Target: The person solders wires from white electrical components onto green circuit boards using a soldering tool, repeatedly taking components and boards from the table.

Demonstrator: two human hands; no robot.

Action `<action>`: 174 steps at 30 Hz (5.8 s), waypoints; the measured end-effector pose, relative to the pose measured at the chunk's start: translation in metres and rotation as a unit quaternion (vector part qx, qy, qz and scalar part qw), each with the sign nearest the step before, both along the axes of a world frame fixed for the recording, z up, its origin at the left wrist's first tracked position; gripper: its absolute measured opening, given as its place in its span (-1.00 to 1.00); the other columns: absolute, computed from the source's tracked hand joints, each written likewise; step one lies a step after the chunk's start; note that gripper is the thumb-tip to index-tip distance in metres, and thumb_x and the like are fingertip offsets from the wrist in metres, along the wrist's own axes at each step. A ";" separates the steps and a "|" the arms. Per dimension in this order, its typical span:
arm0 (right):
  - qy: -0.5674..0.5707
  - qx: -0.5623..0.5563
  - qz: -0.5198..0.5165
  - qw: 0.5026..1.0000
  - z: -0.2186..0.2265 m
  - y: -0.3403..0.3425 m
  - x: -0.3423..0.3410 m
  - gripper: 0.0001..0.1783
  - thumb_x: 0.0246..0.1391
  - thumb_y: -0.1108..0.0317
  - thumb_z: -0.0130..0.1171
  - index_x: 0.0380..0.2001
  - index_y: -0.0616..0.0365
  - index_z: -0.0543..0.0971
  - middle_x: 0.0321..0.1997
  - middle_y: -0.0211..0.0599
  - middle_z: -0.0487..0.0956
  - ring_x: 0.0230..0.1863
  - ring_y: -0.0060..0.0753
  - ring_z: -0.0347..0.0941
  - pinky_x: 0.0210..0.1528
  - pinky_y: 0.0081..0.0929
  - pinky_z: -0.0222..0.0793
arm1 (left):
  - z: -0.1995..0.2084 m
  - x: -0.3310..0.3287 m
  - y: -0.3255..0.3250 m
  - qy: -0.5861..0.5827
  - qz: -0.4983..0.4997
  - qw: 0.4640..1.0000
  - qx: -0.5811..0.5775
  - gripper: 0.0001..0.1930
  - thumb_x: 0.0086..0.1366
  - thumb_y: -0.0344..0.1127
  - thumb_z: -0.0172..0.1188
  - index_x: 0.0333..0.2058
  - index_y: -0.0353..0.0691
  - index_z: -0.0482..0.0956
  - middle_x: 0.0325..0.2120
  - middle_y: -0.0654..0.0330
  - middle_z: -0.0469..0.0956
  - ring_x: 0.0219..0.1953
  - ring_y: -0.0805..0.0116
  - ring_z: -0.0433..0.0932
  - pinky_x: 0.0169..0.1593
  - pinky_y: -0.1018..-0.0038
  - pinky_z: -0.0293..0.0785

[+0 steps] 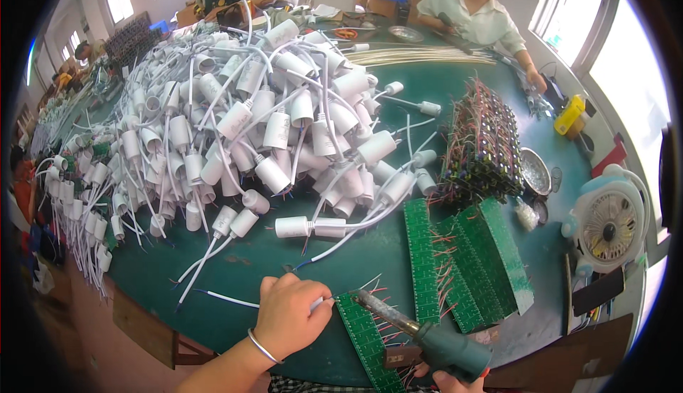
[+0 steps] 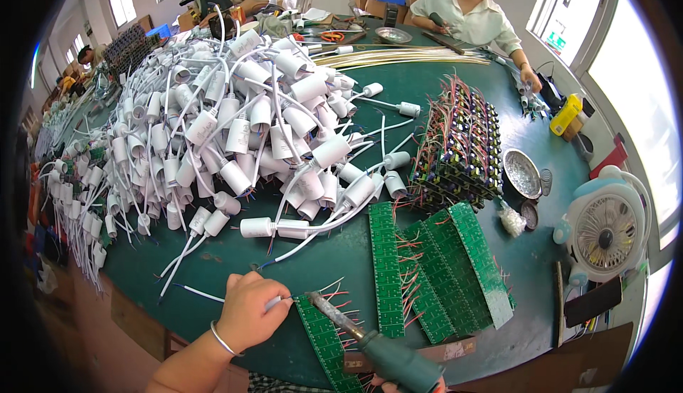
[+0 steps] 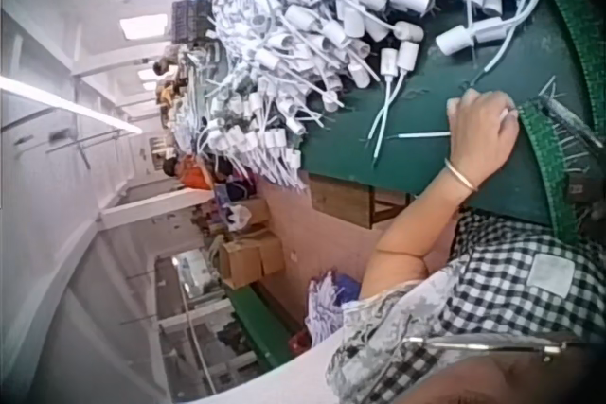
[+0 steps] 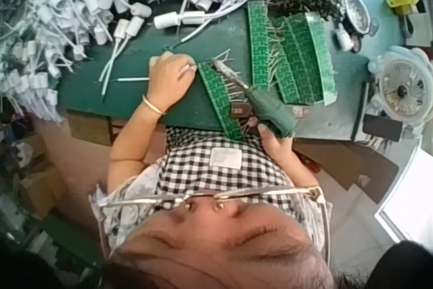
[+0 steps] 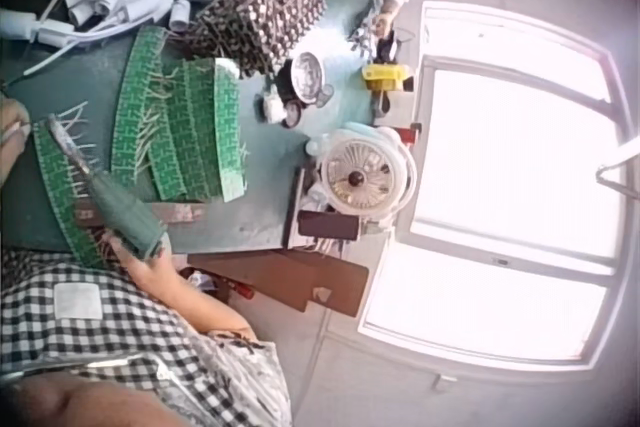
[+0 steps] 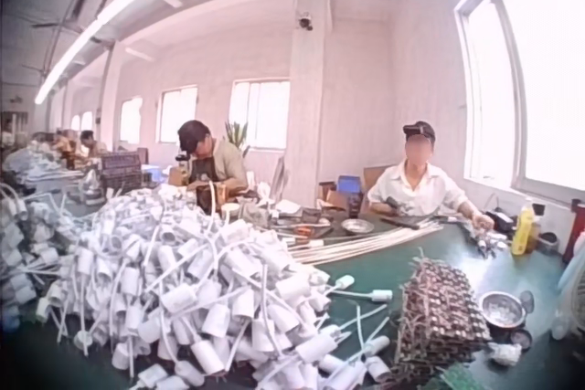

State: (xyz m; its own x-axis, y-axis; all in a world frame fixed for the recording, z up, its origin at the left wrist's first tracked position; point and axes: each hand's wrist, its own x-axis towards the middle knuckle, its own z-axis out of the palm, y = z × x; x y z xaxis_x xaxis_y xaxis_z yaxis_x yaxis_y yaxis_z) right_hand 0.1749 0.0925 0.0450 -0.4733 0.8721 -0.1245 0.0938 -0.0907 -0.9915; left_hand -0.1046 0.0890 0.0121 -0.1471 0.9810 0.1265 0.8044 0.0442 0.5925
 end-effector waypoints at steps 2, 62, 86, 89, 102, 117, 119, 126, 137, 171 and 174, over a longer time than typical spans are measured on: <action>-0.031 0.044 -0.007 0.999 -0.008 -0.003 0.003 -0.73 0.09 0.44 0.11 -0.13 0.34 0.49 -0.35 -0.27 0.57 -0.35 -0.44 0.49 -0.26 -0.44 0.43 | -0.001 -0.001 0.001 -0.013 0.000 1.000 -0.008 -0.96 0.02 -0.28 0.23 -0.53 -0.05 0.59 -0.59 0.43 0.51 -0.39 0.38 0.38 -0.16 0.34 0.10; 0.013 0.008 -0.025 1.000 0.005 0.008 -0.002 -0.61 0.14 0.39 0.07 0.01 0.38 0.43 -0.35 -0.23 0.57 -0.39 -0.43 0.50 -0.31 -0.46 0.45 | -0.002 0.000 0.002 -0.034 -0.011 0.999 0.001 -0.93 -0.01 -0.32 0.23 -0.51 -0.09 0.53 -0.61 0.33 0.46 -0.45 0.27 0.41 -0.24 0.33 0.19; -0.110 0.131 0.002 0.985 0.001 0.009 -0.007 -0.79 0.00 0.39 0.20 -0.30 0.28 0.54 -0.40 -0.21 0.56 -0.39 -0.32 0.47 -0.30 -0.38 0.37 | -0.005 -0.004 0.010 -0.005 -0.040 0.999 -0.032 -0.94 -0.08 -0.32 0.18 -0.60 -0.07 0.48 -0.64 0.35 0.44 -0.48 0.27 0.37 -0.29 0.36 0.15; -0.116 0.132 0.003 0.984 0.000 0.009 -0.006 -0.76 -0.02 0.39 0.21 -0.26 0.29 0.54 -0.35 -0.19 0.56 -0.34 -0.27 0.47 -0.25 -0.36 0.36 | -0.005 -0.003 0.011 -0.006 -0.041 0.999 -0.010 -0.92 -0.05 -0.32 0.17 -0.62 -0.07 0.44 -0.67 0.34 0.45 -0.49 0.25 0.39 -0.32 0.33 0.13; -0.141 0.175 0.010 0.974 -0.007 0.008 -0.004 -0.68 0.01 0.36 0.24 -0.17 0.31 0.54 -0.23 -0.10 0.58 -0.24 -0.24 0.52 -0.18 -0.36 0.40 | -0.009 -0.001 0.013 0.000 -0.043 0.999 -0.021 -0.92 -0.11 -0.35 0.18 -0.62 -0.07 0.44 -0.65 0.36 0.45 -0.49 0.27 0.36 -0.29 0.35 0.14; 0.006 -0.012 -0.106 0.994 0.006 0.003 0.005 -0.57 0.16 0.22 0.10 -0.04 0.37 0.45 -0.32 -0.24 0.54 -0.44 -0.47 0.43 -0.34 -0.48 0.38 | -0.004 0.006 0.012 0.003 -0.033 0.999 -0.040 -0.89 0.02 -0.23 0.15 -0.57 -0.09 0.47 -0.59 0.28 0.52 -0.37 0.20 0.47 -0.25 0.29 0.23; 0.016 -0.024 -0.094 0.995 0.005 0.004 0.004 -0.57 0.16 0.21 0.10 -0.05 0.37 0.46 -0.31 -0.22 0.54 -0.42 -0.47 0.44 -0.35 -0.50 0.38 | 0.001 0.008 0.008 0.077 -0.004 0.997 -0.030 -0.89 -0.01 -0.24 0.20 -0.58 -0.07 0.46 -0.61 0.34 0.46 -0.40 0.29 0.43 -0.24 0.32 0.19; 0.006 -0.007 -0.108 0.994 0.012 0.001 0.013 -0.58 0.15 0.22 0.11 -0.05 0.36 0.47 -0.32 -0.26 0.55 -0.41 -0.47 0.46 -0.34 -0.51 0.39 | 0.018 -0.024 0.010 0.090 0.122 0.983 0.103 -0.78 -0.02 -0.13 0.32 -0.47 -0.06 0.52 -0.45 0.27 0.50 -0.33 0.20 0.44 -0.14 0.31 0.15; 0.061 0.006 -0.101 0.993 0.000 -0.010 0.019 -0.56 0.15 0.23 0.11 -0.01 0.36 0.46 -0.18 -0.24 0.54 -0.40 -0.50 0.45 -0.34 -0.50 0.40 | 0.012 -0.077 0.012 0.208 0.132 0.949 0.195 -0.65 -0.02 -0.31 0.33 -0.21 -0.16 0.50 -0.27 0.16 0.50 -0.11 0.10 0.40 -0.04 0.21 0.23; -0.072 0.178 0.007 0.981 0.001 0.000 -0.050 -0.52 -0.17 0.39 0.41 -0.13 0.17 0.48 -0.20 -0.29 0.54 -0.23 -0.39 0.50 -0.04 -0.41 0.36 | 0.026 0.057 -0.043 -0.130 -0.185 0.972 0.067 -0.82 0.00 -0.44 0.23 -0.34 -0.21 0.53 -0.50 0.16 0.47 -0.49 0.15 0.50 -0.43 0.34 0.44; -0.055 0.143 0.003 0.988 -0.003 0.000 -0.050 -0.55 -0.14 0.41 0.38 -0.13 0.16 0.48 -0.19 -0.30 0.55 -0.22 -0.45 0.50 -0.12 -0.50 0.40 | 0.027 0.060 -0.045 -0.106 -0.194 0.973 0.064 -0.79 -0.01 -0.43 0.23 -0.32 -0.19 0.51 -0.50 0.17 0.45 -0.49 0.14 0.49 -0.43 0.30 0.43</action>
State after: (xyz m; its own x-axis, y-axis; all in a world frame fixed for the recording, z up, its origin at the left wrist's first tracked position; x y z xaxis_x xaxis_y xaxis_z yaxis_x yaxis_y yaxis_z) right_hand 0.1246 0.0926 0.0425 -0.4752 0.8766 0.0765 0.2014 0.1930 -0.9603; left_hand -0.0444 0.0436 0.0390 0.1957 0.9458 0.2593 0.6047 -0.3245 0.7273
